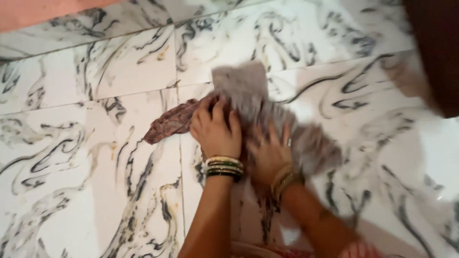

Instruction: The person mops a marble floor by hand with a cloth, frequently rinsing and wringing the cloth in a bucket of water.

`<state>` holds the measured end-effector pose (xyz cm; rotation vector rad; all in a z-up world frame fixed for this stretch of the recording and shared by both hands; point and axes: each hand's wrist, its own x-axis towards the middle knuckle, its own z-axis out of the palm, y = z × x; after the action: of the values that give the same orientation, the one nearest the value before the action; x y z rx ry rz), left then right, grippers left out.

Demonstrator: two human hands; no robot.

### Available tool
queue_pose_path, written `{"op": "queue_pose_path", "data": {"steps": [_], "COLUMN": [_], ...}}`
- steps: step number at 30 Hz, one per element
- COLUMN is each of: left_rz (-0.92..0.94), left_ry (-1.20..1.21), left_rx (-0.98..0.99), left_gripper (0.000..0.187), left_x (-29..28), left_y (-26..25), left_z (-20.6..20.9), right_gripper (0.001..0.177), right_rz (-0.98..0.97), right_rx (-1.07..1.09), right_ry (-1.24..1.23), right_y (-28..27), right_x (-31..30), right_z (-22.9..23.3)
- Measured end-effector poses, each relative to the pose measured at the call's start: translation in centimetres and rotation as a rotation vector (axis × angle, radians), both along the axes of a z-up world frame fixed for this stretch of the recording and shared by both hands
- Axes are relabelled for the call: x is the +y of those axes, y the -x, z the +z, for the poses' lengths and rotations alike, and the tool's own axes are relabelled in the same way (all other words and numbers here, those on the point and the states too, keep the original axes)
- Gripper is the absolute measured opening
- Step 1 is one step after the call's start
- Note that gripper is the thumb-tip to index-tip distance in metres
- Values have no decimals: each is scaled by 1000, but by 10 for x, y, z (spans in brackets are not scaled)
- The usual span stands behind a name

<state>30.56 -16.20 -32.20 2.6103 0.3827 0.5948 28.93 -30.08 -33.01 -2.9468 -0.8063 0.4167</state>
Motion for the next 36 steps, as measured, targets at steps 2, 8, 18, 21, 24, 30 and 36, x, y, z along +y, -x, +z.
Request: {"op": "queue_pose_path", "data": {"steps": [2, 8, 18, 21, 24, 30, 36], "left_rz": [-33, -191, -111, -90, -86, -238, -599], "left_ry": [-61, -90, 96, 61, 43, -25, -74], "left_rx": [71, 299, 176, 178, 206, 236, 290], "left_gripper": [49, 66, 64, 68, 67, 71, 70], "left_x": [-10, -33, -7, 1, -1, -35, -121], "left_y": [6, 18, -11, -13, -12, 18, 83], "left_z": [-4, -18, -12, -16, -21, -26, -22], "right_gripper": [74, 63, 83, 57, 45, 75, 89], "right_rz": [-31, -11, 134, 172, 180, -65, -322], "right_rx": [103, -122, -167, -122, -170, -206, -133], "right_ry": [-96, -318, -137, -2, -123, -99, 107], "right_y": [51, 121, -51, -109, -113, -16, 106], "right_x": [-15, -39, -12, 0, -1, -45, -133], "right_z": [6, 12, -7, -13, -14, -22, -22]}}
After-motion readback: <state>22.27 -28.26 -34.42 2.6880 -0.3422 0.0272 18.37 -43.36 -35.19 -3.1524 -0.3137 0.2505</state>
